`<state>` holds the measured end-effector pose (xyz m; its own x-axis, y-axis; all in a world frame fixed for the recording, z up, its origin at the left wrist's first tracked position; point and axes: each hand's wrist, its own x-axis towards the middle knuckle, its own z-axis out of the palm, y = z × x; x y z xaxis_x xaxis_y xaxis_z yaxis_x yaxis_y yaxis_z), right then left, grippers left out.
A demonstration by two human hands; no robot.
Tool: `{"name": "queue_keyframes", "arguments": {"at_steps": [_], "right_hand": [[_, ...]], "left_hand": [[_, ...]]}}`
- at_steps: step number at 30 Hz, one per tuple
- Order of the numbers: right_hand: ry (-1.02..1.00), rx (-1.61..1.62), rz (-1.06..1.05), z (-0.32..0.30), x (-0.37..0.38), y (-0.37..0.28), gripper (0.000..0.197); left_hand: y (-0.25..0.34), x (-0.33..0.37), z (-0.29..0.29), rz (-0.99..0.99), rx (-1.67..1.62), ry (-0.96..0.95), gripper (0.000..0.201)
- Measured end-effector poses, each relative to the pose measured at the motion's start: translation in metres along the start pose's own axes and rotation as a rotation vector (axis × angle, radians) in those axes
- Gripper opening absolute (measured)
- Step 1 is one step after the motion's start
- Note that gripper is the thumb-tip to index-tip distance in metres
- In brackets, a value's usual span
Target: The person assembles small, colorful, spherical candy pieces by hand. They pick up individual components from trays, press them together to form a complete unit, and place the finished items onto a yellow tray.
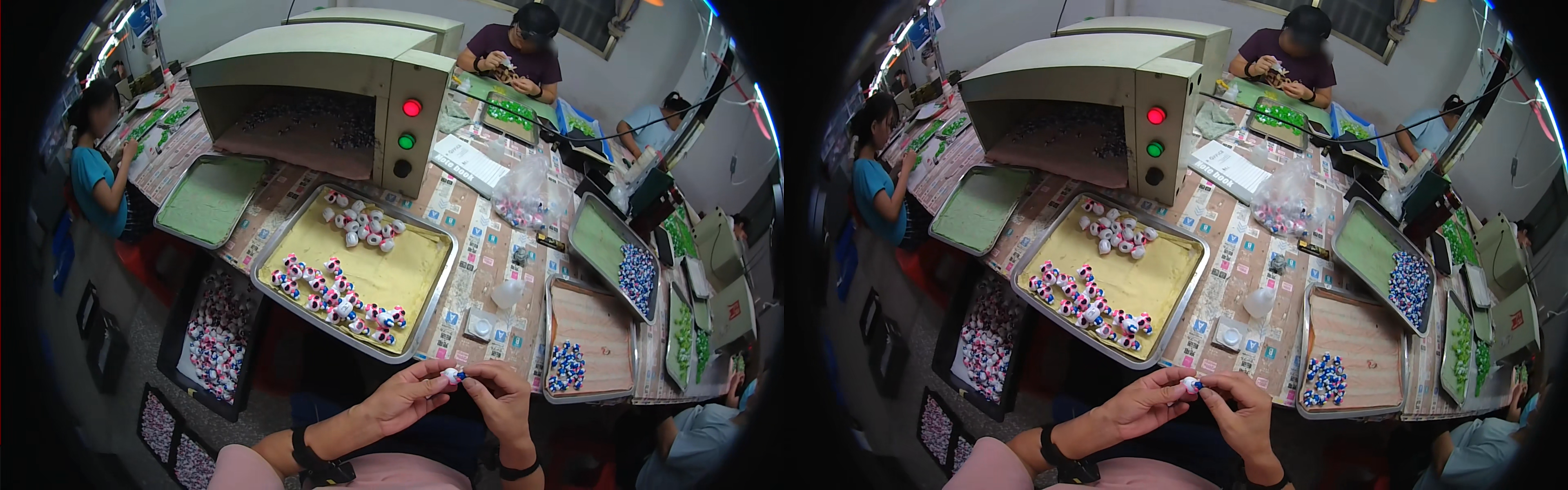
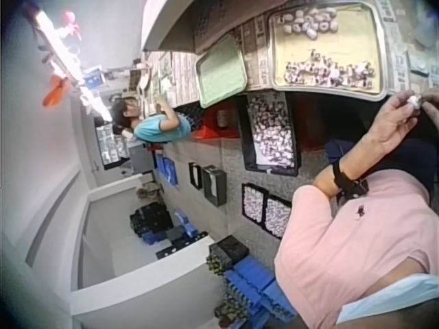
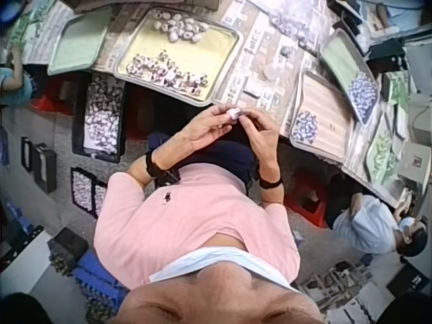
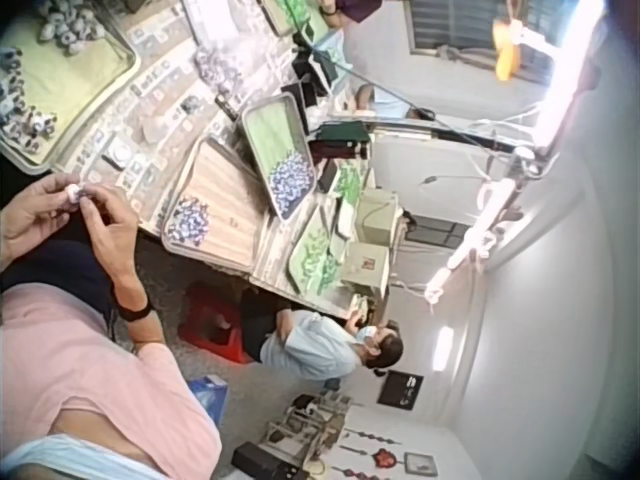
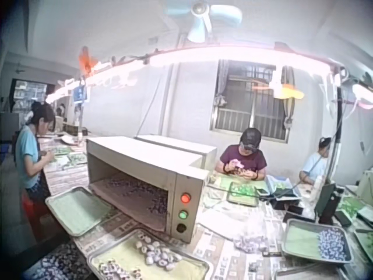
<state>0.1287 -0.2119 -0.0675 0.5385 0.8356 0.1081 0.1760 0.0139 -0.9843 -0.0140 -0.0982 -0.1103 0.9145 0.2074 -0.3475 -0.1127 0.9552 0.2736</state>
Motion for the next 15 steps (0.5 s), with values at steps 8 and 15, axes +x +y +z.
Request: {"name": "queue_keyframes", "arguments": {"at_steps": [8,15], "right_hand": [[-0.029,-0.204,-0.097,-0.0033,-0.0012,-0.0043,0.018],[-0.006,-0.242,-0.122,-0.0012,-0.0034,-0.0066,0.018]], "left_hand": [[-0.0048,-0.0009,-0.001,0.058,0.138,0.057,0.028],[-0.008,-0.0023,0.0024,0.142,0.169,0.034,0.027]]}}
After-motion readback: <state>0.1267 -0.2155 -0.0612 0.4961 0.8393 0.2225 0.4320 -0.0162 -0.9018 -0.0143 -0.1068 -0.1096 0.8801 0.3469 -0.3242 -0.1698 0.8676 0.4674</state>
